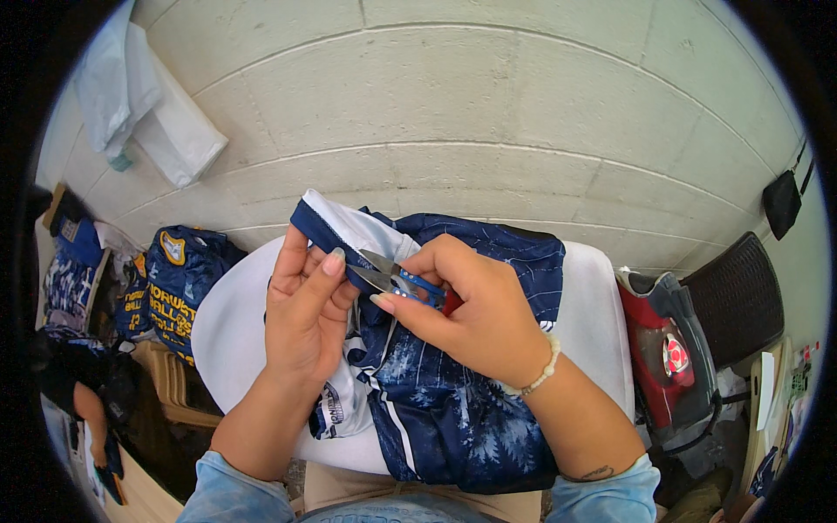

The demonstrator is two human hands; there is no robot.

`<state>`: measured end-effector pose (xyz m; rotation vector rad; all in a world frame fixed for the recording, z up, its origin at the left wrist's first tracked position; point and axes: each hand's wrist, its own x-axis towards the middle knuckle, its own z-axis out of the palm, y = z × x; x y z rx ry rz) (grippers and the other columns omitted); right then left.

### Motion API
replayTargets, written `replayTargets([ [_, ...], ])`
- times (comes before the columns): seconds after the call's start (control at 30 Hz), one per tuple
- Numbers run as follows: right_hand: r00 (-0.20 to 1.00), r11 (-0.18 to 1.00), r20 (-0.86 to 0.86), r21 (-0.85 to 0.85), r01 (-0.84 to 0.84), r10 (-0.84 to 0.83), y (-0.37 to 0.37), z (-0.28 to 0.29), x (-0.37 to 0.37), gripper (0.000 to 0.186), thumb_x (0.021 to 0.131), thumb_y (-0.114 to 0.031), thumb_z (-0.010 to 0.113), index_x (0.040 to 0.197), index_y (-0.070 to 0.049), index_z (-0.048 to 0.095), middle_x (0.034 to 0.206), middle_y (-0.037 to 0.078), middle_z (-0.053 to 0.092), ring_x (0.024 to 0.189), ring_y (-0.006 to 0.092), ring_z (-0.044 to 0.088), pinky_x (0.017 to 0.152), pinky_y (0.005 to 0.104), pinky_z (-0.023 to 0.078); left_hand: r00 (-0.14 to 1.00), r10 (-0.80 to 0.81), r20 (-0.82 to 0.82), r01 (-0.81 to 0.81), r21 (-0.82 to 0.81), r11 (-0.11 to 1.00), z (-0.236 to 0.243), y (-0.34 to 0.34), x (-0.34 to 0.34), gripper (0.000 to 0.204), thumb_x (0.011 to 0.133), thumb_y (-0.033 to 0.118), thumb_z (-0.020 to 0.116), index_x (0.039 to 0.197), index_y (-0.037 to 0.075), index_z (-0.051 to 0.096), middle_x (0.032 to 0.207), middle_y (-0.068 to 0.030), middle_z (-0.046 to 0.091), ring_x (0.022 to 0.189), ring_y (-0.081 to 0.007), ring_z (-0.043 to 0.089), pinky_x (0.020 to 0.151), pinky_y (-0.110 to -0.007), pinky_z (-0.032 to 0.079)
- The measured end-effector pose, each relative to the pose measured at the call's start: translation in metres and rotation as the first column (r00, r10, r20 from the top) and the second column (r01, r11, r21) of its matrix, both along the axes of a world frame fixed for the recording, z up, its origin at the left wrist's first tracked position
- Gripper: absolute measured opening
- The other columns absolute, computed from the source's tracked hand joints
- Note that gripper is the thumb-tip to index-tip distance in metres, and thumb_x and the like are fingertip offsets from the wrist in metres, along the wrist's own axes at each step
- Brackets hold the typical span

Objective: The person uses small scissors to trim the elastic waistband and seams of a blue and white garment. They repeatedly reposition the fabric and make short cuts along the edges.

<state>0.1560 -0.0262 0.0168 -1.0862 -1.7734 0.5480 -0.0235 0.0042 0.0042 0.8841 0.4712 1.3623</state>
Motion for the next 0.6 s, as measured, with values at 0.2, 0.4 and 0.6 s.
replayTargets([
  [0.2,0.999,1.000,-0.037,0.021,-0.006,0.007,-0.0001,-0.0004,-0.0009,0.025,0.077,-0.011,0.080,0.093,-0.001,0.063,0.075,-0.002,0.054,0.064,0.0036,0.043,0.056,0.0199,0.035,0.999,-0.048,0.009,0.048,0.034,0.998,0.0034,-0.0061,0.0041,0.054,0.094,0.000,0.055,0.144,0.006,0.037,0.102,-0.0040,0.063,0.097,-0.0119,0.064,0.085,-0.027,0.054],
  [0.4,0.999,1.000,-0.032,0.019,-0.007,0.008,0.0008,-0.0026,-0.0005,0.025,0.078,-0.011,0.080,0.094,-0.001,0.063,0.074,-0.002,0.053,0.065,0.0040,0.043,0.056,0.0204,0.035,0.998,-0.057,-0.008,0.057,0.038,0.998,0.0017,-0.0045,0.0028,0.054,0.094,0.001,0.055,0.144,0.007,0.037,0.101,-0.0034,0.062,0.096,-0.0114,0.064,0.086,-0.027,0.054],
  [0.6,0.999,1.000,-0.035,0.007,0.010,-0.010,0.0012,-0.0034,0.0005,0.019,0.081,-0.008,0.077,0.092,-0.001,0.063,0.076,-0.001,0.058,0.066,0.0028,0.049,0.058,0.0186,0.039,0.998,-0.064,-0.016,0.064,0.040,0.997,-0.0024,-0.0032,0.0015,0.051,0.094,0.001,0.056,0.142,0.008,0.041,0.098,-0.0016,0.062,0.093,-0.0099,0.064,0.083,-0.026,0.055],
])
